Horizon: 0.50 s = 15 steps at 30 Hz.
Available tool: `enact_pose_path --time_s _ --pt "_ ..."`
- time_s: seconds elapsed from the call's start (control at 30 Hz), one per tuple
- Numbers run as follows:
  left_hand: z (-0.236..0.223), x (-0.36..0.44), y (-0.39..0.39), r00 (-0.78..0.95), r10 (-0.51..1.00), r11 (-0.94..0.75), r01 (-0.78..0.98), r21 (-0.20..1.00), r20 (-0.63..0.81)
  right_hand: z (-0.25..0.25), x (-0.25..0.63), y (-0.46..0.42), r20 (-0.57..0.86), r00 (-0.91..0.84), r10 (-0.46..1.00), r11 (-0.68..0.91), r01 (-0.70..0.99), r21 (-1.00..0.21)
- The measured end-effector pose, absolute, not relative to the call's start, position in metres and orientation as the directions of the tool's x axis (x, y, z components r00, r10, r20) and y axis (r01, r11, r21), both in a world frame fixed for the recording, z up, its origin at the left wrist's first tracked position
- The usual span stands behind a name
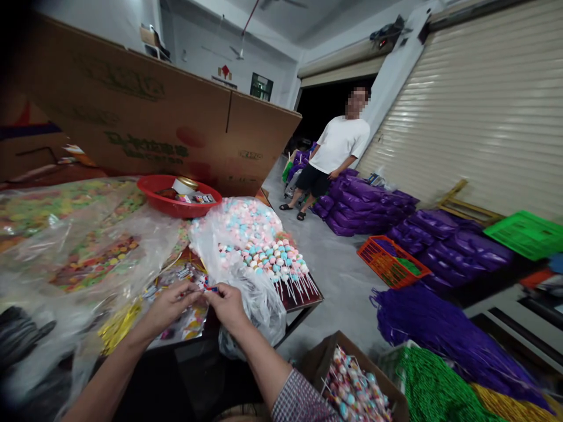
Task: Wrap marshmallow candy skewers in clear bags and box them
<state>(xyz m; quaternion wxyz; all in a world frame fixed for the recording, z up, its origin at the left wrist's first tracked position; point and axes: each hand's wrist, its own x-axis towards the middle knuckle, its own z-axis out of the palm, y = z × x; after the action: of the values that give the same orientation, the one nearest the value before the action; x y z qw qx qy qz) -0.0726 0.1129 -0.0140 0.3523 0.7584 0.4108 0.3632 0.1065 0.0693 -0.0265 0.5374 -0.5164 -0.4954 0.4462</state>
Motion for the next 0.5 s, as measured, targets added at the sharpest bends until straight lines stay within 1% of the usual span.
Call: enact_pose_path --time_s 0.07,0.13,0.27,0.33,0.47,0.5 --pt "-0.011 -0.075 0.11 0.406 0.879 -0.41 0.379 0.83 0.249 -0.02 0.11 0.067 0.088 0.164 0.983 0.079 0.061 -0.995" --pt "-0.01 -0.078 0.107 0.378 0.899 -0.367 0.376 0.851 0.221 -0.015 0.114 0.065 0.105 0.212 0.972 0.09 0.075 -0.993" --pt "-0.007 -0.079 0.098 0.302 0.948 -0.186 0.274 0.944 0.1 -0.007 0.118 0.061 0.122 0.247 0.961 0.097 0.11 -0.989" --pt "-0.002 -0.076 0.089 0.267 0.962 -0.132 0.239 0.962 0.066 -0.003 0.118 0.055 0.1 0.252 0.963 0.07 0.126 -0.99" --pt "0.008 -0.067 0.074 0.19 0.977 -0.145 0.265 0.953 0.096 0.0 0.122 0.043 -0.017 0.225 0.974 -0.039 0.095 -0.995" --pt "0.008 -0.066 0.072 0.182 0.979 -0.137 0.26 0.956 0.091 0.0 0.124 0.041 -0.011 0.198 0.98 -0.027 0.082 -0.996"
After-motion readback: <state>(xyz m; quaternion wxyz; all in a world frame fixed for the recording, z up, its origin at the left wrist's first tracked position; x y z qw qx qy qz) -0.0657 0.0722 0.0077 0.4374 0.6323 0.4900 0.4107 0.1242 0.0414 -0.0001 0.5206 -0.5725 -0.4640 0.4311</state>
